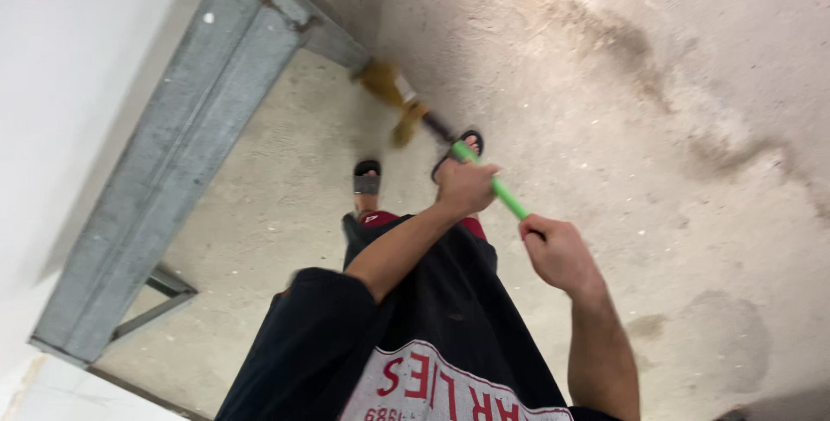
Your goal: The person sweeps a concrete floor by hand using a broom with a green handle, moving dust and small debris across the room.
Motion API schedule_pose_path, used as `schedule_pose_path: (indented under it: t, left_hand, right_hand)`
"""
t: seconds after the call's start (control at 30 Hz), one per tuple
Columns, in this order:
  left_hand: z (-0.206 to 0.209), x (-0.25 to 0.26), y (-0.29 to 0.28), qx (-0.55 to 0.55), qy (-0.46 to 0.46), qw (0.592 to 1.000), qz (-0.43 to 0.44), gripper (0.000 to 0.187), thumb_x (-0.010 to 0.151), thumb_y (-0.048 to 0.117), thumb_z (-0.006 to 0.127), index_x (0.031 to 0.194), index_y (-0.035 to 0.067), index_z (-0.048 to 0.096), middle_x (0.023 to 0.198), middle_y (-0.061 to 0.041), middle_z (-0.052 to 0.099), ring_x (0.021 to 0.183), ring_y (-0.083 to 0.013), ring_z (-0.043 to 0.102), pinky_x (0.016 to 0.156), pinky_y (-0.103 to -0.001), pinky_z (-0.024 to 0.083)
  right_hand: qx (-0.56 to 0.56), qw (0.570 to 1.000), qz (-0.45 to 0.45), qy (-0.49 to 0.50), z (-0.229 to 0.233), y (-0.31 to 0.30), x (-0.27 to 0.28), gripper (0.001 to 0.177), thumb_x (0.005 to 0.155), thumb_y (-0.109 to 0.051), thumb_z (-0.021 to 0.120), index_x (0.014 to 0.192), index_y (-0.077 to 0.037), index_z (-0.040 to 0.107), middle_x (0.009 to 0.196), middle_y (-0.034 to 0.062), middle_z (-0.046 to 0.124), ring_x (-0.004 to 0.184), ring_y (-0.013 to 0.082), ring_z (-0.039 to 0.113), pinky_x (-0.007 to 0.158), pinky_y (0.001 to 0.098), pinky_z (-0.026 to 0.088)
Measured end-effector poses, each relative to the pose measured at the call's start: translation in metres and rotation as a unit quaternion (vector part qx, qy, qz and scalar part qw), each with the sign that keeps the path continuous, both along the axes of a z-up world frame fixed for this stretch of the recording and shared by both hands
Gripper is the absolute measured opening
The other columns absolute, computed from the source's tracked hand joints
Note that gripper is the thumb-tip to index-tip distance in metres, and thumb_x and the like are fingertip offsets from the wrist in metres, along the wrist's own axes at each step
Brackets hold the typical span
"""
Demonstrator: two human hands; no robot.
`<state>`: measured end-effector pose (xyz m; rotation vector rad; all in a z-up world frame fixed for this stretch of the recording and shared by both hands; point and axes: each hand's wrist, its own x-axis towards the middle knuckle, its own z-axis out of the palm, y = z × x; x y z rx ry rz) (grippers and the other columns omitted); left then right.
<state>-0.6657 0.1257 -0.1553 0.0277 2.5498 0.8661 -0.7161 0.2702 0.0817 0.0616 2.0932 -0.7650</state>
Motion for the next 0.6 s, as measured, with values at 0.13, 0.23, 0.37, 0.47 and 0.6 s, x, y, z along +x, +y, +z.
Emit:
schedule_pose_path:
  t: [0.13, 0.23, 0.37, 0.47, 0.6]
  left_hand:
    - [0.035, -0.111, 0.058, 0.109, -0.011, 0.994, 0.016, 0.018, 0.081, 0.025, 0.07, 0.091, 0.01, 0.068, 0.08, -0.024, 0.069, 0.077, -0.043, 0.07, 0.071, -0.053, 0.058]
    - [0.075, -0.138, 0.07, 0.083, -0.045, 0.995, -0.025, 0.017, 0.084, 0.024, 0.069, 0.092, 0.009, 0.068, 0.084, -0.027, 0.07, 0.078, -0.0431, 0.071, 0.07, -0.053, 0.058]
    - [0.112, -0.133, 0.048, 0.042, -0.041, 0.997, -0.053, 0.022, 0.089, 0.027, 0.07, 0.089, 0.005, 0.066, 0.101, -0.044, 0.061, 0.075, -0.0417, 0.073, 0.055, -0.047, 0.062]
    - [0.095, -0.14, 0.009, -0.041, 0.013, 0.999, -0.029, 0.017, 0.084, 0.022, 0.071, 0.09, 0.006, 0.068, 0.109, -0.05, 0.058, 0.075, -0.0432, 0.073, 0.054, -0.047, 0.062]
    - [0.033, -0.185, -0.034, -0.022, -0.125, 0.991, 0.048, 0.024, 0.077, 0.024, 0.076, 0.094, 0.009, 0.067, 0.088, -0.026, 0.07, 0.081, -0.0458, 0.07, 0.069, -0.055, 0.057]
  right_hand:
    - [0.007, 1.0, -0.016, 0.02, 0.019, 0.051, -0.062, 0.014, 0.09, -0.009, 0.057, 0.09, -0.002, 0.069, 0.06, 0.0105, 0.062, 0.053, 0.0174, 0.055, 0.052, 0.0356, 0.047]
    - [-0.015, 0.999, 0.007, -0.031, 0.038, 0.088, -0.08, 0.014, 0.091, -0.008, 0.055, 0.085, -0.003, 0.067, 0.058, 0.007, 0.059, 0.05, 0.0153, 0.052, 0.046, 0.0356, 0.044]
    - [-0.107, 0.994, -0.004, -0.025, 0.052, 0.1, -0.072, 0.01, 0.087, -0.004, 0.058, 0.081, -0.002, 0.066, 0.054, 0.0032, 0.058, 0.049, 0.0109, 0.052, 0.046, 0.0321, 0.042]
    - [-0.174, 0.985, -0.018, -0.012, 0.024, 0.078, -0.08, 0.012, 0.089, -0.006, 0.057, 0.083, -0.004, 0.067, 0.057, -0.001, 0.058, 0.052, 0.0085, 0.052, 0.048, 0.0296, 0.043]
    - [-0.191, 0.977, -0.089, -0.029, -0.07, 0.022, -0.133, 0.014, 0.092, -0.008, 0.055, 0.082, -0.003, 0.063, 0.066, -0.001, 0.055, 0.062, 0.0086, 0.048, 0.054, 0.0286, 0.041]
